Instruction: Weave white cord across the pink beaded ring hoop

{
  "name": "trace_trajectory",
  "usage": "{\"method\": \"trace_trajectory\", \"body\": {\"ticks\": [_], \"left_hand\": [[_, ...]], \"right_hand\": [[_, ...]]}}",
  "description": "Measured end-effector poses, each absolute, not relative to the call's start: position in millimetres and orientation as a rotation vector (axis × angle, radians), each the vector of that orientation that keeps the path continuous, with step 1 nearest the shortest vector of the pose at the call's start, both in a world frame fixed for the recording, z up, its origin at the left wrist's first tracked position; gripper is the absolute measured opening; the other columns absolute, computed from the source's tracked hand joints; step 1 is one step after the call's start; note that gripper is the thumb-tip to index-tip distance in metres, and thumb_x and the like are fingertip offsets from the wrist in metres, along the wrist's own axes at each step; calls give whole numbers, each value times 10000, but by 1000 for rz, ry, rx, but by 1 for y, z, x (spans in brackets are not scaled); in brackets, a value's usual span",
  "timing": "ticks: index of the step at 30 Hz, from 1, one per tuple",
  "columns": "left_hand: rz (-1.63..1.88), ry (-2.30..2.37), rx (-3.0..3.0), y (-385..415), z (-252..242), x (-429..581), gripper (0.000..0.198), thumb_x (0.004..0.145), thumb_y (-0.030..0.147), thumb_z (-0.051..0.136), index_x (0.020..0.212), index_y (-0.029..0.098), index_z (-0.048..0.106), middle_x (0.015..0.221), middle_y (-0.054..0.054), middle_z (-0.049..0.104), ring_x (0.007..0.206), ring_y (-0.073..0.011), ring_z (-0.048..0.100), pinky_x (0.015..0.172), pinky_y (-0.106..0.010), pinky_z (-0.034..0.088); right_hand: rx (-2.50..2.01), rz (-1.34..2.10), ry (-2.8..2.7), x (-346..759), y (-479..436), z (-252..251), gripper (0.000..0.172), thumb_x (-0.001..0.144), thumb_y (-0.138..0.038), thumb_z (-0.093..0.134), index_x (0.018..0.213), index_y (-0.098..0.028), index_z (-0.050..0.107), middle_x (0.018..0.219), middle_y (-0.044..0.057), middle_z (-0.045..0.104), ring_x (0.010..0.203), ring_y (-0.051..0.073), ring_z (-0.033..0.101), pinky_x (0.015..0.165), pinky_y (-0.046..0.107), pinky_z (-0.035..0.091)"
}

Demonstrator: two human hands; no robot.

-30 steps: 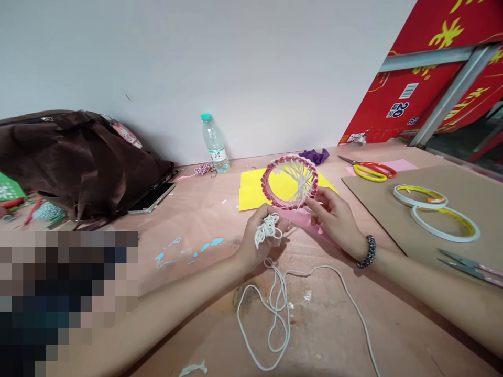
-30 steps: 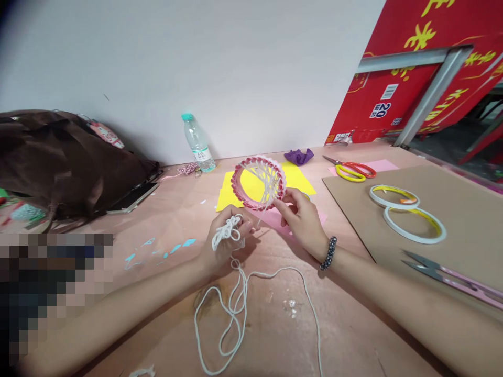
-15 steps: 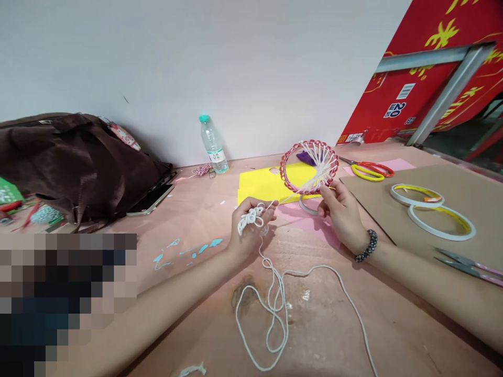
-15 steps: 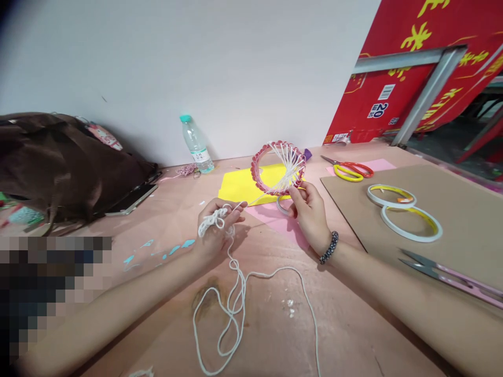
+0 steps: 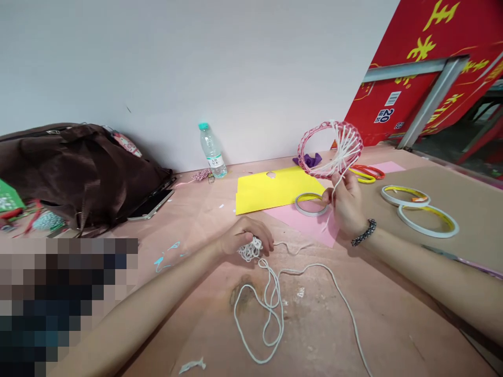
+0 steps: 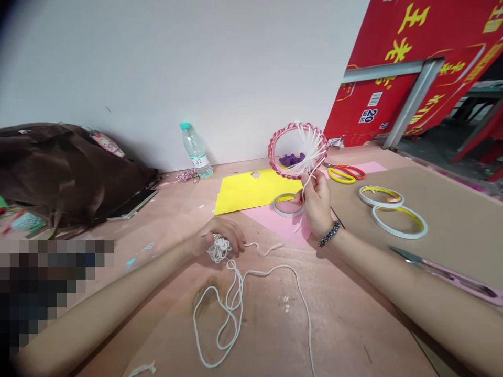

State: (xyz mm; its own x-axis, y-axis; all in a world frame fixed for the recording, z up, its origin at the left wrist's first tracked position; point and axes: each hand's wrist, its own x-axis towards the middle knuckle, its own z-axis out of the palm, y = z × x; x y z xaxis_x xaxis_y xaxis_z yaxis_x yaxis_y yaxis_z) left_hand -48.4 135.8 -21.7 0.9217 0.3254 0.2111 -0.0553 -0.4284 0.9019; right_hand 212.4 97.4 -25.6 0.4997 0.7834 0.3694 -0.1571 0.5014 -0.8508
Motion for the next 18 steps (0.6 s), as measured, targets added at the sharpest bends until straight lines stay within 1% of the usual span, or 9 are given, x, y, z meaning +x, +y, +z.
{"method": "trace_trajectory", "body": {"ticks": [2,4,7,8,10,12,14,16,18], "left_hand": [[512,300,1787,136,-25,-46,804,735,797,277,837,145,736,881,-178,703,859,-289,664,819,-391,500],[723,472,1587,136,-28,-42,754,761,765,303,975,161,699,1072,-163,662,951,-276,644,841,-385,501],[1026,593,1476,135,-30,-36,470,771,532,593,1107,206,627,1227,-119,596,1129,-241,558,935,-354,457],[1066,578,1481,134,-30,-35,470,738,436,675,1150,224,597,1244,-107,587,1153,-236,541,953,-356,446],[1071,522,1494,131,-28,-31,586,678,323,751,1219,251,540,1254,-100,582,1139,-235,555,949,-369,451],[1080,527,1521,126,-27,-28,531,685,289,750,1179,233,567,1208,-103,612,1078,-226,592,921,-356,470],[1090,600,1562,123,-26,-26,352,719,289,724,1042,178,641,1104,-111,662,1010,-213,621,892,-331,483],[1097,665,1539,122,-25,-25,256,727,299,717,927,147,667,1030,-111,688,961,-207,640,872,-319,494],[1122,675,1415,124,-25,-24,257,711,306,732,897,144,658,1011,-100,698,932,-196,653,865,-312,504]], "right_hand": [[-826,662,-932,215,96,-17,227,825,-442,588,942,-288,470,790,-63,495,436,51,489,373,210,304],[-813,690,-1007,214,92,-10,209,833,-432,585,948,-291,481,777,-57,503,450,63,498,390,223,303],[-839,768,-1149,203,83,-7,201,832,-435,582,902,-265,499,676,-53,515,467,91,500,425,238,335],[-852,790,-1210,199,79,-8,201,833,-433,579,898,-258,506,662,-49,523,492,100,507,449,243,360],[-883,805,-1364,189,74,-12,197,835,-411,574,931,-244,534,706,-27,562,579,116,530,527,259,418],[-931,773,-1501,183,71,-18,215,837,-366,576,1005,-232,561,834,6,606,706,133,559,628,283,457],[-998,733,-1590,180,71,-21,240,844,-333,566,1055,-220,572,927,28,624,788,148,570,690,303,468],[-1069,734,-1614,181,72,-20,289,837,-313,569,1109,-214,558,1003,47,629,787,150,579,683,310,480],[-1149,743,-1610,188,72,-13,332,809,-292,593,1129,-210,554,1087,72,617,756,146,592,649,306,492]]}}
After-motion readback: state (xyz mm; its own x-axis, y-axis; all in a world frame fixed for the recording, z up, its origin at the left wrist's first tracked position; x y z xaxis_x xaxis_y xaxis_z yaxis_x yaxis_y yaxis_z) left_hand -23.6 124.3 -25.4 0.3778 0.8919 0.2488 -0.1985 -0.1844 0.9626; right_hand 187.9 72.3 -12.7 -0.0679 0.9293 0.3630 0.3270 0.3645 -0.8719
